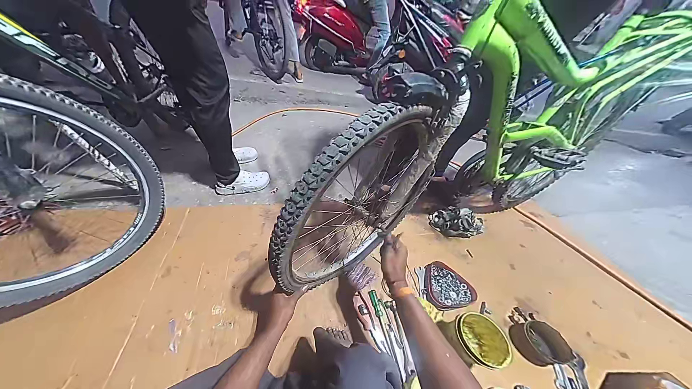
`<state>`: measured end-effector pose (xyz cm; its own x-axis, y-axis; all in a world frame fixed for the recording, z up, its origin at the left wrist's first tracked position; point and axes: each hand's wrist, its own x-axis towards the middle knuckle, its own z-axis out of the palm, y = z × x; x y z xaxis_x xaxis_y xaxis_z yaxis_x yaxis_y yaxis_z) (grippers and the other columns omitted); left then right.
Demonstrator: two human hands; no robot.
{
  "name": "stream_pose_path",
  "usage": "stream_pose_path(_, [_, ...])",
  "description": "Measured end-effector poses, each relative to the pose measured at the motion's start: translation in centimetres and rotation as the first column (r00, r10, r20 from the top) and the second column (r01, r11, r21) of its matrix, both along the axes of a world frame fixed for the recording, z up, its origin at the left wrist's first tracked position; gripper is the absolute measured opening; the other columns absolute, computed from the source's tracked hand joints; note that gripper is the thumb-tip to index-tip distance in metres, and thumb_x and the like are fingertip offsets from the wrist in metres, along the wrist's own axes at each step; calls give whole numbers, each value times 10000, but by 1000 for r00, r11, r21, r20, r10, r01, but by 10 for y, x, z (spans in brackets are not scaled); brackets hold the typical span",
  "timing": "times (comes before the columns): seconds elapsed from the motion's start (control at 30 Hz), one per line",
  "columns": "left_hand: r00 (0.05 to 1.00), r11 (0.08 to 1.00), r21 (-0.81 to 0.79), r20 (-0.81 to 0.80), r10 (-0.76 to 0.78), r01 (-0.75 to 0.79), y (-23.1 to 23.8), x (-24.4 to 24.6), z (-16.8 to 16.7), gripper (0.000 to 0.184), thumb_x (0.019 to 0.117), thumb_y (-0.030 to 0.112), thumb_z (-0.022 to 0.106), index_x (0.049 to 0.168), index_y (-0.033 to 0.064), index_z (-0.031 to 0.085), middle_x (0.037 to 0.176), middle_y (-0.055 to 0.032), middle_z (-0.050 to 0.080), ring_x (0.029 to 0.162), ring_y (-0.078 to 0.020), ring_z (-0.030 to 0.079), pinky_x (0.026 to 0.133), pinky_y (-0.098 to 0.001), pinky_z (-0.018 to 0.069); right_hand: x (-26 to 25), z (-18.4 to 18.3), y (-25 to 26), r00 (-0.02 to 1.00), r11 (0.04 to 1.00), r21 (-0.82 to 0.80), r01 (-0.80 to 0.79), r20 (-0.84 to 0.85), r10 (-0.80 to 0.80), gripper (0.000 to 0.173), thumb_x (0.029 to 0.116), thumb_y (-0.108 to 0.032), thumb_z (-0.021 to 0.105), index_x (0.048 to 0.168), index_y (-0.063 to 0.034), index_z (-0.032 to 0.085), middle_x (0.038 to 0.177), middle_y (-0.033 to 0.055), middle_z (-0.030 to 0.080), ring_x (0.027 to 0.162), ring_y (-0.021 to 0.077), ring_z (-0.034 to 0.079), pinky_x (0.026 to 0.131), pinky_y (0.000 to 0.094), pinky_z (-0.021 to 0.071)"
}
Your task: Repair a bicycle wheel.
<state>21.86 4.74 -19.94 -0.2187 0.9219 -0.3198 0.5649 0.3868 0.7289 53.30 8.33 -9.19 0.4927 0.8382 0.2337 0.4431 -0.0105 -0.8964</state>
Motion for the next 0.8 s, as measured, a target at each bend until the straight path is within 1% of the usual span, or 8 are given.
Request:
stream_pose_path(0.03, [1000, 1000, -12, 0, 9, -9, 3, 3, -13, 846, 675, 757, 796, 1206, 105, 706, 1053, -80, 750, 991, -232, 723, 929, -533, 576, 8, 20, 11, 998, 998, 13, 54, 40, -55, 364, 1056, -205, 405, 1109, 2, 700, 963, 133, 706, 887, 214, 667, 839, 455, 543])
stream_pose_path(0.17, [1000, 1000, 7, -11, 18, -18, 3, 13, -28, 837, 689, 745, 798, 1225, 109, 704, 1089, -80, 752, 1048, -231, 714, 979, -542, 552, 38, 64, 49, 982, 996, -46, 81, 174, -72, 456, 1035, -141, 460, 1471, -10, 485, 1440, 255, 531, 1345, 391, 519, 1121, 594, 417])
stream_pose_path(0.3, [987, 998, -61, -160, -8, -2, 5, 9, -22, 834, 666, 873, 686, 1067, 147, 768, 1006, -71, 762, 994, -254, 727, 923, -600, 557, 35, 82, 78, 993, 989, -137, 50, 110, -35, 512, 1016, -157, 479, 1494, 20, 434, 1432, 285, 532, 1346, 401, 516, 1117, 606, 405])
stream_pose_path(0.43, [996, 1000, 0, -93, 17, -17, -8, 13, 9, 680, 803, 676, 749, 1153, 93, 737, 1103, -113, 746, 1081, -265, 703, 994, -536, 531, 28, 101, 75, 998, 974, -220, 58, 27, -54, 571, 1071, -233, 453, 1566, 18, 314, 1452, 277, 524, 1355, 379, 522, 1144, 542, 404])
stream_pose_path(0.57, [954, 945, 305, -298, -21, 116, -10, -15, 117, 561, 818, 622, 738, 1032, 104, 754, 897, -97, 750, 877, -274, 734, 820, -556, 582, 43, 121, 75, 999, 987, -155, 48, 16, -46, 554, 1036, -228, 505, 1524, 13, 399, 1428, 263, 549, 1329, 367, 545, 1116, 558, 431])
stream_pose_path(0.63, [916, 845, 474, -398, -46, 248, -12, -26, 197, 539, 853, 589, 726, 1128, 127, 751, 912, -91, 755, 853, -282, 734, 776, -568, 588, 41, 114, 65, 999, 987, -160, 36, 28, -32, 530, 1025, -214, 515, 1480, 43, 425, 1365, 281, 577, 1273, 375, 576, 1080, 569, 452])
stream_pose_path(0.7, [895, 721, 603, -444, -55, 343, 8, -8, 253, 587, 852, 568, 725, 1248, 135, 705, 1003, -76, 757, 911, -263, 730, 819, -530, 588, 42, 114, 53, 1000, 992, -123, -5, 8, 6, 511, 1024, -190, 537, 1466, 48, 438, 1355, 266, 587, 1268, 340, 583, 1093, 535, 451])
stream_pose_path(0.8, [899, 677, 614, -404, -172, 405, 35, 9, 267, 707, 882, 613, 678, 1389, 125, 609, 1213, -88, 716, 1110, -243, 680, 986, -498, 520, 58, 105, 47, 996, 1000, -23, 17, -86, -18, 414, 1032, -125, 453, 1408, 36, 514, 1281, 250, 616, 1129, 296, 643, 971, 509, 528])
